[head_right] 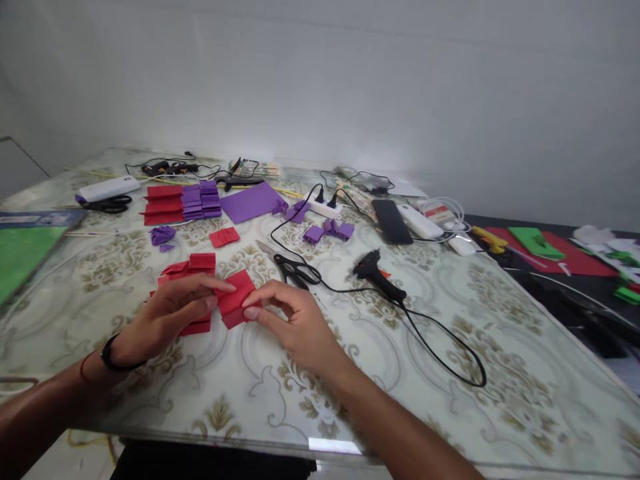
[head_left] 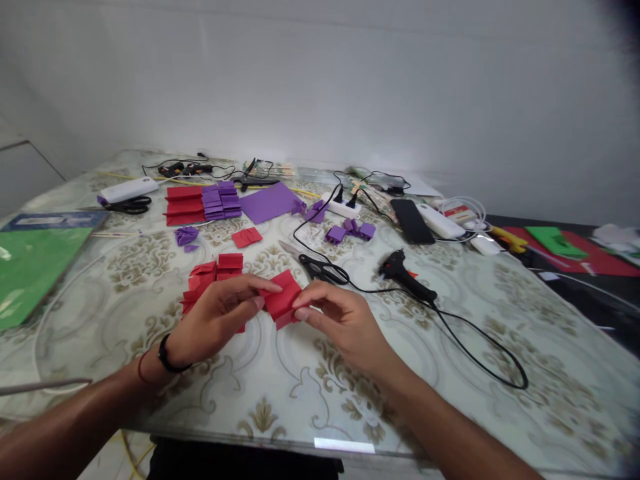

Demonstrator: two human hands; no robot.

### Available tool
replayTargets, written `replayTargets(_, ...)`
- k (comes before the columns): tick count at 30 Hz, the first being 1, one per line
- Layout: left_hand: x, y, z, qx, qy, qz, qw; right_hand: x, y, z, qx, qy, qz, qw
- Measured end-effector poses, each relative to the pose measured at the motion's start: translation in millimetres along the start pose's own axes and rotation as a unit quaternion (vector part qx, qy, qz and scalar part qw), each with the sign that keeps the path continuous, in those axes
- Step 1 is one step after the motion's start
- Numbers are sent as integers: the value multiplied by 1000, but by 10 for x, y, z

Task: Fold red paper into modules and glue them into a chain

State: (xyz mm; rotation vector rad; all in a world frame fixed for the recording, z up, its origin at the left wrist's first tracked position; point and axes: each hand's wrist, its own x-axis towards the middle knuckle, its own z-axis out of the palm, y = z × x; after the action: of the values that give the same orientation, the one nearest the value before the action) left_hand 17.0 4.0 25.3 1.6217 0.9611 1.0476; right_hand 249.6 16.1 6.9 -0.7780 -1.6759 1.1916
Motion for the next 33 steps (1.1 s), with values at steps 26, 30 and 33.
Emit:
replayTargets(26,-80,30,38,267,53,237,933,-30,47,5,62,-43,1,997)
replayTargets(30,-86,10,54,274,54,218,935,-53,41,14,37,-37,5,999)
replayTargets(33,-83,-5,62,272,62,203,939,-65,26,35,40,-21,8,999)
